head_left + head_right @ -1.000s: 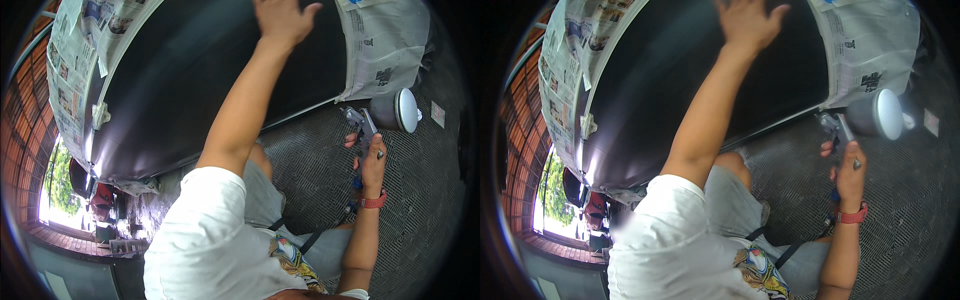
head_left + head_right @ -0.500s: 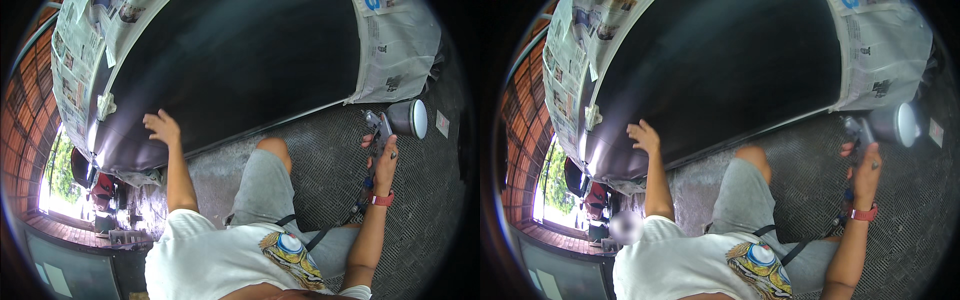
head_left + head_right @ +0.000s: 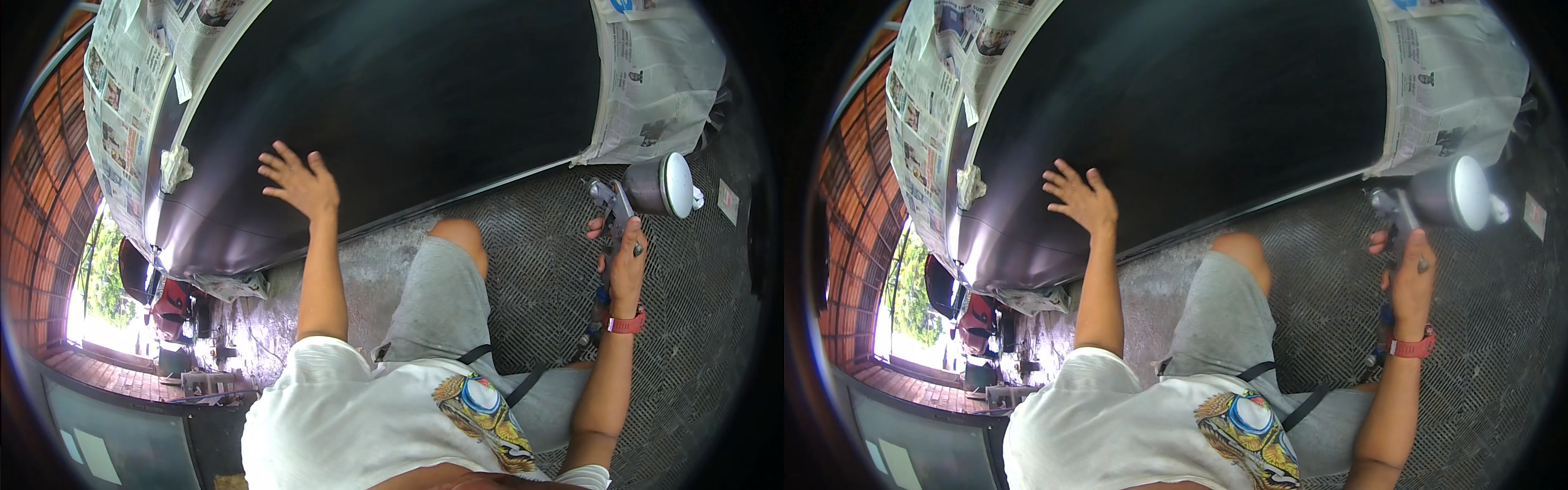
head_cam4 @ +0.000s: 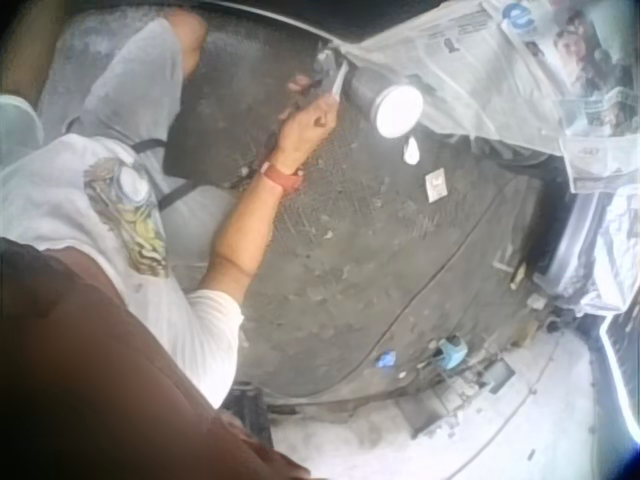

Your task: The person uses a spray gun to apply paint to a car door in a workshop. They move around the door, squatting and standing to cover different areas, and occasionally touch the surface with their hand.

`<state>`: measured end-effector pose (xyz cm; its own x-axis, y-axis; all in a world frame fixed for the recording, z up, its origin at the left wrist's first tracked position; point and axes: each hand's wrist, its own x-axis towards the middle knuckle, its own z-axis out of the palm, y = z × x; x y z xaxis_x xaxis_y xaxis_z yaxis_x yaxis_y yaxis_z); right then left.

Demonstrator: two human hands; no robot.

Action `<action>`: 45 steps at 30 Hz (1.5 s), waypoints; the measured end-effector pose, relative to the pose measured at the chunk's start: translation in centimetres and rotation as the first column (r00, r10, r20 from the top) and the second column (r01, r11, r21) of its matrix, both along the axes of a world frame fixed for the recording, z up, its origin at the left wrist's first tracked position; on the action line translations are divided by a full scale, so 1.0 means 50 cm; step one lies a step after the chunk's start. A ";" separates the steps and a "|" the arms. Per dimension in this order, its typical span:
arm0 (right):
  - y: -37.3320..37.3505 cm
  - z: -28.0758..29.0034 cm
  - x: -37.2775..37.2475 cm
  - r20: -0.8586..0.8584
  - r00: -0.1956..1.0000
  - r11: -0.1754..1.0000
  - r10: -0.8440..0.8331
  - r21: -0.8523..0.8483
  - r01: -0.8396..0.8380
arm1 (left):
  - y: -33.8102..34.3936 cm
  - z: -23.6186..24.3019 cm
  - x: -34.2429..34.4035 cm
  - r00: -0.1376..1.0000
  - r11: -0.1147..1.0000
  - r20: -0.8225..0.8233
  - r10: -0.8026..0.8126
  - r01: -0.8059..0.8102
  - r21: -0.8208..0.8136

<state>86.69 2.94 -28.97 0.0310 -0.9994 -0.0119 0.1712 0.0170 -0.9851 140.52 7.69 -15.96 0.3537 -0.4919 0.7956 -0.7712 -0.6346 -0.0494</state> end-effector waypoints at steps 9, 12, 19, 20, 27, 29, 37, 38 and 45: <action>-0.010 -0.010 -0.011 0.003 1.000 1.000 -0.018 0.025 0.017 | 0.028 0.000 0.021 0.997 0.999 -0.053 0.049 -0.048 0.012; -0.013 -0.015 -0.015 0.007 1.000 1.000 -0.020 0.007 0.020 | 0.018 0.002 0.012 0.996 0.998 -0.074 0.052 -0.055 -0.029; -0.013 -0.018 -0.024 0.007 1.000 0.999 -0.028 0.021 0.028 | 0.017 0.005 0.002 0.993 0.997 -0.093 0.072 -0.074 -0.019; -0.013 -0.017 -0.025 0.021 0.999 0.999 -0.031 0.023 0.030 | 0.018 0.005 0.001 0.994 0.997 -0.087 0.068 -0.069 -0.015; -0.015 -0.021 -0.026 -0.006 1.000 0.999 -0.028 0.035 0.028 | 0.018 0.014 0.000 0.995 0.998 -0.087 0.039 -0.044 -0.055; -0.015 -0.023 -0.027 -0.006 0.999 0.998 -0.034 0.049 0.034 | 0.017 0.013 -0.001 0.996 0.998 -0.077 0.041 -0.043 -0.034; -0.014 -0.014 -0.026 0.005 1.000 0.999 -0.018 0.038 0.018 | 0.015 -0.012 -0.028 0.999 0.999 -0.037 -0.005 0.006 0.040; -0.012 -0.013 -0.026 0.004 0.999 0.998 -0.040 0.043 0.039 | 0.016 -0.013 -0.030 0.999 0.998 -0.032 0.015 -0.013 0.061; -0.007 -0.020 -0.035 -0.029 0.999 0.998 0.028 0.062 -0.027 | -0.014 -0.047 -0.044 0.867 0.990 -0.498 -0.011 -0.061 -0.127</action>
<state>84.95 2.59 -29.98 0.0572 -0.9956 -0.0747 0.1403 0.0821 -0.9867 138.31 6.96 -18.32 0.7298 -0.3787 0.5692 -0.6547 -0.6270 0.4222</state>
